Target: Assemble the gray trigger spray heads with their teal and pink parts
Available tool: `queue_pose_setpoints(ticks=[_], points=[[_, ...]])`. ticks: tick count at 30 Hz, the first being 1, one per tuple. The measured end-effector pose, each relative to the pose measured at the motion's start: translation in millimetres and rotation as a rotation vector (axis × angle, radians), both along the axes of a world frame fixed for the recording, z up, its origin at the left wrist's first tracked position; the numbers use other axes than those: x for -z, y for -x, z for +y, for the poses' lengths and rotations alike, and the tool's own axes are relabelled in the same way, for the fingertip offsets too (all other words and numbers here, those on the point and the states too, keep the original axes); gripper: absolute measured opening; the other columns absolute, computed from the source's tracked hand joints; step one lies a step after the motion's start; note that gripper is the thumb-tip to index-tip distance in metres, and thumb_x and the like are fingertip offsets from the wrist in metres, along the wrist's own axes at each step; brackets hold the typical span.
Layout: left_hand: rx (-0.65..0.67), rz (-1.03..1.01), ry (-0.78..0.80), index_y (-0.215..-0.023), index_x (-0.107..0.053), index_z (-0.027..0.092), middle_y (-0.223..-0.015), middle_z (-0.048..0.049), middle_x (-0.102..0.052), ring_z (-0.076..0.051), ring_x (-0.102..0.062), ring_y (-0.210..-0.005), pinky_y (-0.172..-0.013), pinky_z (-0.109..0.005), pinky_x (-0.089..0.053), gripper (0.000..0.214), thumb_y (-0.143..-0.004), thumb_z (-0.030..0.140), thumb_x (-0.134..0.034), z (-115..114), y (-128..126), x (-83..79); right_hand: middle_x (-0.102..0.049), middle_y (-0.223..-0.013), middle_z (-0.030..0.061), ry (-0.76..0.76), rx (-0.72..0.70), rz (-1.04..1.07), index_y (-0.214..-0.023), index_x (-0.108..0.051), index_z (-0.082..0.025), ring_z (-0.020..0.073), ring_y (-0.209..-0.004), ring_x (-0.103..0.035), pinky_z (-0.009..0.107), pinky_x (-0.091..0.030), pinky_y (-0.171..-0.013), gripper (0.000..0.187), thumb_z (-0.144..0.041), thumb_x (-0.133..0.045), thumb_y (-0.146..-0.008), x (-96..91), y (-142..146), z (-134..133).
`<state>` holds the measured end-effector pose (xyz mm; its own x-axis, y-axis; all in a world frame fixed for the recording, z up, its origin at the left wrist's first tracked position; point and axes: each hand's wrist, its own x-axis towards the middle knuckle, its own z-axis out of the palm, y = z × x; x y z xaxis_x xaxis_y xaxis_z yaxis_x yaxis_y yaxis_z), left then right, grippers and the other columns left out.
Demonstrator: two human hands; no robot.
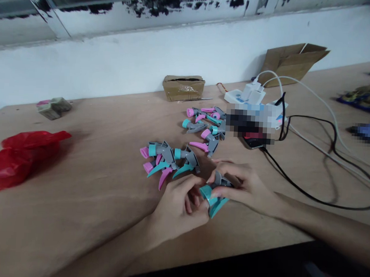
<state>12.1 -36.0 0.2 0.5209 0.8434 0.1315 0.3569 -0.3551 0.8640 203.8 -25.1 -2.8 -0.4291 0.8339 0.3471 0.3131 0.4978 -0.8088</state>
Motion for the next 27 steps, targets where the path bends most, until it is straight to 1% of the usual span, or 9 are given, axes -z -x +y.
queue_pose_setpoints(ticks=[4,8,12,15,18,20,22,24,27], points=[[0.006,-0.007,-0.033,-0.095,-0.056,0.015,-0.072,0.0005,-0.052,-0.008,-0.051,-0.052,-0.043,-0.018,-0.044,0.027,-0.068,0.012,-0.054,0.0,1.3,1.0,-0.063,-0.075,0.0000,0.024,0.036,0.026,-0.075,-0.061,-0.021,0.0169,-0.088,-0.057,0.032,-0.043,-0.083,0.019,-0.038,-0.067,-0.071,3.4,1.6,-1.2],[0.020,-0.027,-0.013,-0.098,-0.056,0.017,-0.072,0.0007,-0.053,-0.009,-0.052,-0.055,-0.044,-0.017,-0.042,0.028,-0.070,0.010,-0.052,-1.9,1.8,-0.7,-0.064,-0.078,0.0012,-0.015,0.070,0.043,-0.075,-0.059,-0.020,0.0177,-0.089,-0.056,0.032,-0.044,-0.079,0.020,-0.036,-0.069,-0.069,2.7,4.1,-5.4],[0.008,-0.014,-0.007,-0.096,-0.057,0.020,-0.072,0.0021,-0.053,-0.008,-0.050,-0.057,-0.046,-0.017,-0.041,0.026,-0.071,0.011,-0.055,-5.8,3.3,-3.4,-0.064,-0.078,-0.0016,-0.162,0.029,0.006,-0.085,-0.057,-0.021,0.0148,-0.083,-0.059,0.037,-0.039,-0.091,0.026,-0.036,-0.070,-0.068,1.6,4.7,-7.3],[-0.092,0.009,-0.014,-0.096,-0.055,0.021,-0.072,0.0023,-0.053,-0.009,-0.050,-0.058,-0.046,-0.017,-0.040,0.024,-0.073,0.014,-0.057,-8.8,4.3,-3.6,-0.065,-0.083,-0.0019,-0.247,0.012,-0.052,-0.094,-0.056,-0.021,0.0136,-0.079,-0.060,0.040,-0.033,-0.098,0.036,-0.037,-0.072,-0.066,2.6,3.5,-5.6],[-0.288,-0.017,-0.098,-0.088,-0.050,0.019,-0.069,0.0034,-0.046,-0.008,-0.044,-0.053,-0.043,-0.017,-0.036,0.020,-0.070,0.016,-0.059,-11.2,4.1,-3.4,-0.065,-0.082,-0.0018,-0.256,0.040,-0.084,-0.094,-0.056,-0.022,0.0140,-0.078,-0.059,0.040,-0.036,-0.095,0.035,-0.036,-0.072,-0.066,3.5,2.2,-3.6],[-0.354,-0.014,-0.200,-0.079,-0.049,0.019,-0.069,0.0031,-0.042,-0.008,-0.042,-0.054,-0.043,-0.017,-0.034,0.014,-0.069,0.014,-0.058,-12.0,3.5,-4.4,-0.065,-0.081,-0.0014,-0.243,0.055,-0.086,-0.091,-0.057,-0.022,0.0153,-0.081,-0.059,0.039,-0.039,-0.092,0.031,-0.035,-0.072,-0.066,3.3,2.0,-3.1],[-0.336,0.031,-0.275,-0.074,-0.052,0.018,-0.071,0.0015,-0.043,-0.009,-0.044,-0.059,-0.045,-0.018,-0.035,0.009,-0.069,0.011,-0.056,-12.0,3.2,-6.3,-0.065,-0.083,0.0001,-0.211,0.065,-0.077,-0.090,-0.058,-0.022,0.0174,-0.086,-0.058,0.038,-0.042,-0.088,0.030,-0.033,-0.072,-0.066,2.8,2.3,-3.1],[-0.305,0.080,-0.316,-0.074,-0.057,0.018,-0.073,0.0002,-0.045,-0.010,-0.046,-0.062,-0.047,-0.019,-0.036,0.007,-0.071,0.011,-0.056,-11.3,3.3,-8.1,-0.065,-0.088,0.0017,-0.174,0.060,-0.053,-0.089,-0.058,-0.023,0.0192,-0.090,-0.058,0.037,-0.044,-0.084,0.030,-0.032,-0.072,-0.066,2.5,3.1,-3.3],[-0.295,0.133,-0.373,-0.074,-0.061,0.018,-0.069,0.0002,-0.047,-0.011,-0.047,-0.063,-0.049,-0.020,-0.037,0.007,-0.074,0.013,-0.056,-10.2,3.7,-8.8,-0.065,-0.093,0.0024,-0.142,0.058,-0.028,-0.090,-0.057,-0.023,0.0203,-0.094,-0.057,0.039,-0.043,-0.086,0.032,-0.033,-0.073,-0.065,3.6,4.0,-3.6]])
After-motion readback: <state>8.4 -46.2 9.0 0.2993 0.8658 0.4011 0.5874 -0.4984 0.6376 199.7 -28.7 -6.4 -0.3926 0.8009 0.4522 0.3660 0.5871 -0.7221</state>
